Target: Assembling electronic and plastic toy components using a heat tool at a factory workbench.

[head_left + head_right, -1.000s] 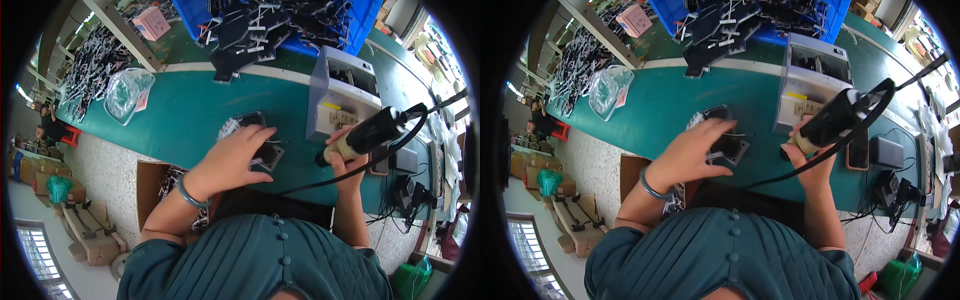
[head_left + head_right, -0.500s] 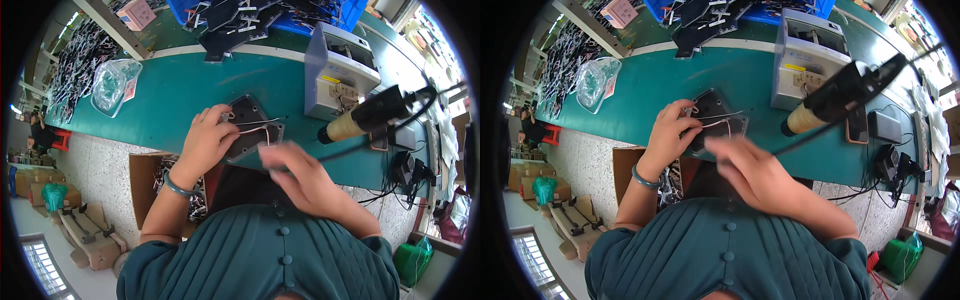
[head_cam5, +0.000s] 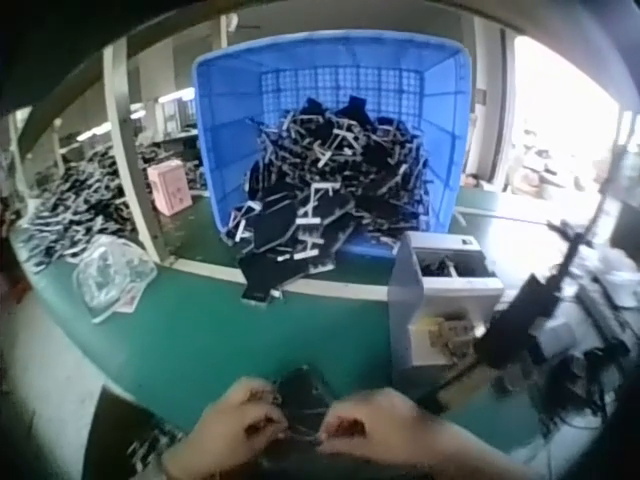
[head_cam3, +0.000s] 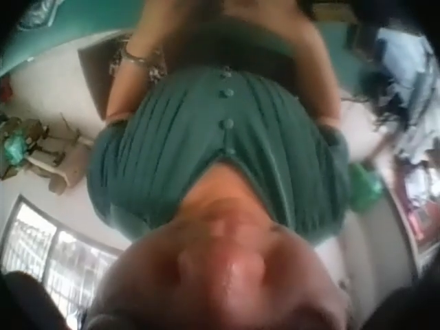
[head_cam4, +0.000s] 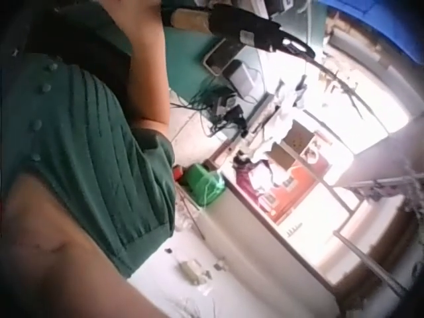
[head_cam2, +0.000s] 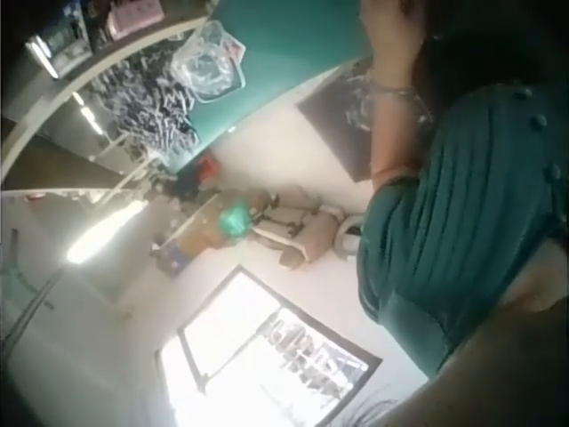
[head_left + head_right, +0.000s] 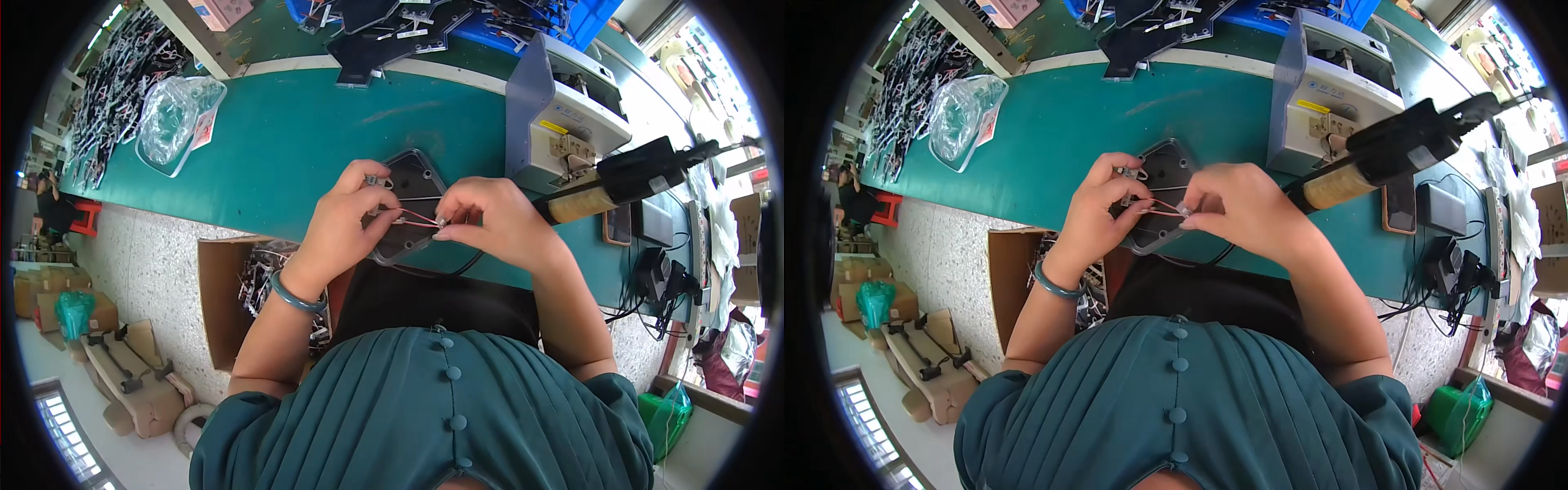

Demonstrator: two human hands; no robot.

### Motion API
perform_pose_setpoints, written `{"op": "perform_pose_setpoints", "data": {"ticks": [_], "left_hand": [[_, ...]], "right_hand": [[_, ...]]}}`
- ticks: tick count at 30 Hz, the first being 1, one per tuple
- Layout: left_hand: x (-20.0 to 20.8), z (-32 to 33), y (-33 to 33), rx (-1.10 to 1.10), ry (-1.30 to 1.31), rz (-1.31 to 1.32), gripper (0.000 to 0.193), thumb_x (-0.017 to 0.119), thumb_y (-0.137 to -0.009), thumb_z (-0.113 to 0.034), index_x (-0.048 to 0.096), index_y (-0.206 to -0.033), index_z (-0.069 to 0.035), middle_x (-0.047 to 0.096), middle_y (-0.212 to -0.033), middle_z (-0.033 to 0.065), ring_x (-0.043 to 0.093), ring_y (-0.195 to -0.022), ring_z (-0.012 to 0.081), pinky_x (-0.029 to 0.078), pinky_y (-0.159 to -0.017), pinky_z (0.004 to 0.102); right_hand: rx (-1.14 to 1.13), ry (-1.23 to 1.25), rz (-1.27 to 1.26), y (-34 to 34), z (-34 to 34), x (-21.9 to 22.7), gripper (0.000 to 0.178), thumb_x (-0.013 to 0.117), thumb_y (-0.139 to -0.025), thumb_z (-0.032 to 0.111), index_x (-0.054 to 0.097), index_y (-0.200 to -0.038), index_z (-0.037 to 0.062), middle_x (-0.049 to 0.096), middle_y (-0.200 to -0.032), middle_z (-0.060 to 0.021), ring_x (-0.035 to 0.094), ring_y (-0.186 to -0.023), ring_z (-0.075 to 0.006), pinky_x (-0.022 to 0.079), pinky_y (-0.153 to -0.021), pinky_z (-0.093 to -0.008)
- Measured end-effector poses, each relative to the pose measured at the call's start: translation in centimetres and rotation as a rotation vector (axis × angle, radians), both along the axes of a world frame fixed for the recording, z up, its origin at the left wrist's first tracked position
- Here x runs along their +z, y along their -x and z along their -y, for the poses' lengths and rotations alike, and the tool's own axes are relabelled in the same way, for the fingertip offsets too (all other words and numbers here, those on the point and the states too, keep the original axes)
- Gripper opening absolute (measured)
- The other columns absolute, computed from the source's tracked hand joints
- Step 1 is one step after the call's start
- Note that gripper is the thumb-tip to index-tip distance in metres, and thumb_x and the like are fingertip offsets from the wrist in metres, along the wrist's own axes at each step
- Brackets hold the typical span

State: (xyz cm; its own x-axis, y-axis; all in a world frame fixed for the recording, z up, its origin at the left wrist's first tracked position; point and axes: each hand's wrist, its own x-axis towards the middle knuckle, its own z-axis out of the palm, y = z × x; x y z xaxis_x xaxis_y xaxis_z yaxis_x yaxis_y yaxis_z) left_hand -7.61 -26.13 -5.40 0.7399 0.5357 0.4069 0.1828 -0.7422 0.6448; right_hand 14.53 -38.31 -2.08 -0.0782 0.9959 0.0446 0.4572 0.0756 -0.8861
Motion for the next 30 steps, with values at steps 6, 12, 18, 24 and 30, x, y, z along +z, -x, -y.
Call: {"op": "perform_pose_setpoints", "data": {"ticks": [6, 12, 18, 24, 30], "left_hand": [[0.8, -0.2, -1.0, -0.008, 0.046, 0.007, 0.024, 0.081, -0.075, 0.002, 0.072, -0.094, -0.007, 0.06, -0.12, 0.0095, 0.064, -0.103, 0.0256, 0.054, -0.08, 0.0342], [-2.3, 1.2, -1.0, -0.034, 0.036, 0.088, 0.02, 0.082, -0.077, -0.003, 0.074, -0.093, -0.011, 0.061, -0.12, 0.0113, 0.063, -0.107, 0.0294, 0.054, -0.084, 0.0362], [-7.3, 1.0, -3.2, -0.046, -0.013, 0.121, 0.018, 0.083, -0.079, -0.009, 0.076, -0.095, -0.011, 0.061, -0.126, 0.0112, 0.065, -0.104, 0.0285, 0.054, -0.081, 0.0357], [-7.7, 0.0, -3.1, -0.064, -0.101, 0.125, 0.02, 0.081, -0.082, -0.009, 0.074, -0.101, -0.01, 0.058, -0.131, 0.0123, 0.065, -0.103, 0.0292, 0.054, -0.081, 0.0364], [-6.9, -0.8, -3.2, -0.046, 0.079, 0.077, 0.018, 0.08, -0.083, -0.007, 0.075, -0.1, -0.01, 0.059, -0.128, 0.0117, 0.064, -0.105, 0.0262, 0.054, -0.085, 0.0365]], "right_hand": [[-0.088, 0.107, -0.257, -0.7, -1.0, 0.5, 0.031, 0.076, -0.088, 0.003, 0.059, -0.114, 0.0057, 0.066, -0.081, 0.0002, 0.061, -0.072, -0.0059, 0.047, -0.061, -0.0228], [-0.151, 0.161, -0.728, -0.8, 0.4, -4.5, 0.02, 0.071, -0.092, 0.005, 0.055, -0.103, 0.0081, 0.071, -0.093, -0.0095, 0.07, -0.082, -0.0156, 0.058, -0.069, -0.0277], [-0.072, 0.147, -0.631, -3.6, -0.2, -8.4, 0.014, 0.067, -0.093, -0.002, 0.06, -0.104, 0.0026, 0.069, -0.091, -0.0063, 0.067, -0.079, -0.0124, 0.055, -0.072, -0.0256], [0.084, 0.18, -0.656, -4.5, -1.3, -8.4, 0.009, 0.069, -0.093, 0.003, 0.062, -0.098, 0.0029, 0.07, -0.091, -0.0058, 0.066, -0.077, -0.0106, 0.05, -0.069, -0.0209], [0.084, -0.069, -0.308, -4.4, -2.1, -7.6, 0.006, 0.07, -0.095, 0.008, 0.065, -0.096, 0.0047, 0.064, -0.083, 0.0009, 0.062, -0.072, -0.0076, 0.047, -0.062, -0.0201]]}}
